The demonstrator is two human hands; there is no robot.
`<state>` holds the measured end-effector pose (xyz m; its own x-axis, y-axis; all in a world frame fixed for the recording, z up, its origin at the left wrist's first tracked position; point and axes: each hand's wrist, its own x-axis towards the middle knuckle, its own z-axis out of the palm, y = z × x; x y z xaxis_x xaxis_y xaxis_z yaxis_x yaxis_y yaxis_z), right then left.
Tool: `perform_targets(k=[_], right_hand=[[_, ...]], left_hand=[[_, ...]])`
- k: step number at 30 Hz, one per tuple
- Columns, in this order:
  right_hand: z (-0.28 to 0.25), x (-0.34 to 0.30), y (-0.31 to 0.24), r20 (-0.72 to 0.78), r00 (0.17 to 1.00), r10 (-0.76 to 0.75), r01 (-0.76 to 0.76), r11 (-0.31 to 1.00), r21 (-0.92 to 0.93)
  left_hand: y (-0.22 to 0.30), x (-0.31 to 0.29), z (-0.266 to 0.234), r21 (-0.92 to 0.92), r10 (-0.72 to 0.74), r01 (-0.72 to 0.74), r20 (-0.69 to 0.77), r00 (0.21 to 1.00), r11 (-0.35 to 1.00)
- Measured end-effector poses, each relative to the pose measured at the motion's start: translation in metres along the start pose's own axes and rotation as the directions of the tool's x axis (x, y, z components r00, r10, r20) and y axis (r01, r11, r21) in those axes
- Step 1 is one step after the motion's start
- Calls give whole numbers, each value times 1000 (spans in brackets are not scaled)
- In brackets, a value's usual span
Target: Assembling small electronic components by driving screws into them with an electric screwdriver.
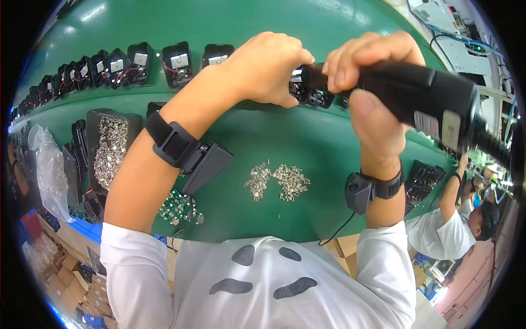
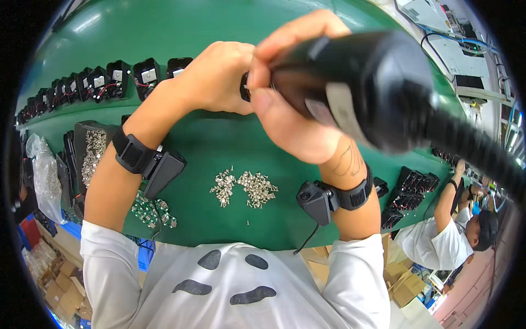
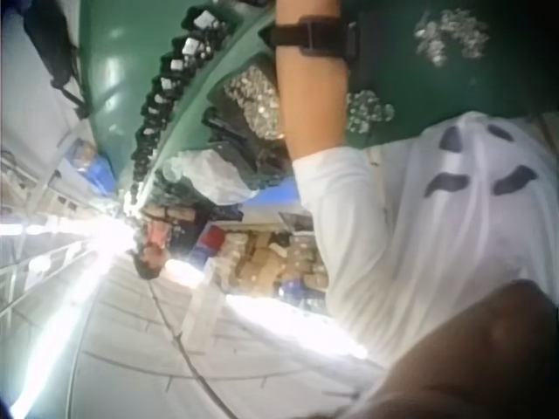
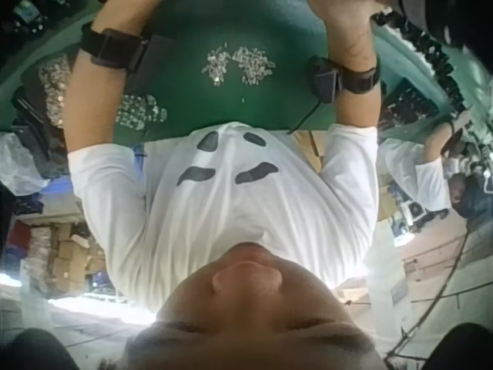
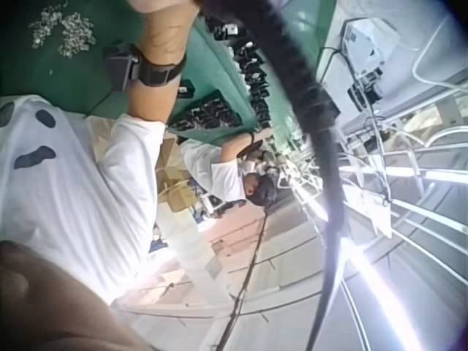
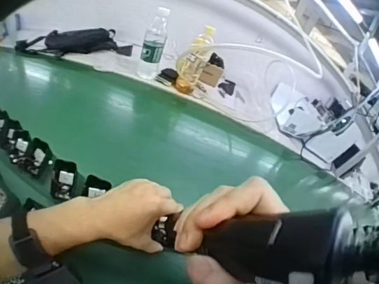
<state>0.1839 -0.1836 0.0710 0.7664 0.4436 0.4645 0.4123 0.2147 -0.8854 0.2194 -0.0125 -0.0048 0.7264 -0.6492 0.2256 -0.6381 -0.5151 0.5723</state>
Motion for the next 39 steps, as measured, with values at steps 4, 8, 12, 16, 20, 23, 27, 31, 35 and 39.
perform_targets(k=[4, 8, 12, 16, 20, 23, 27, 31, 35, 39], right_hand=[[-5, 3, 3, 28, 999, -27, 27, 1000, 16], [-12, 6, 7, 5, 998, -66, 65, 987, 144], [-16, -3, -2, 37, 999, -15, 14, 1000, 27], [3, -10, -19, 113, 992, 56, -52, 998, -34], [3, -30, -59, -8, 981, -191, 191, 977, 89], [-3, -54, -104, 49, 992, -116, 105, 979, 177], [0, -67, -119, 121, 990, -68, 35, 967, 253], [1, -70, -118, 149, 984, -101, 53, 953, 298], [1, -78, -120, 96, 990, -99, 68, 955, 287], [3, -85, -120, 30, 992, -123, 110, 952, 286]], left_hand=[[4, -3, -2, 31, 13, -12, -32, 999, 999], [9, -6, 1, 60, -41, 44, -49, 998, 997], [19, -7, 2, 87, -62, 69, -79, 995, 994], [21, -28, 16, 290, -26, 81, -187, 982, 954], [72, -46, 1, 352, 56, 85, -372, 927, 932], [107, -81, 4, 159, -21, 59, -229, 973, 985], [129, -120, 32, 184, -242, 267, -145, 959, 946], [132, -130, 48, 248, -292, 337, -199, 935, 908], [134, -125, 49, 318, -310, 344, -154, 938, 883], [130, -122, 48, 183, -300, 343, -225, 927, 921]])
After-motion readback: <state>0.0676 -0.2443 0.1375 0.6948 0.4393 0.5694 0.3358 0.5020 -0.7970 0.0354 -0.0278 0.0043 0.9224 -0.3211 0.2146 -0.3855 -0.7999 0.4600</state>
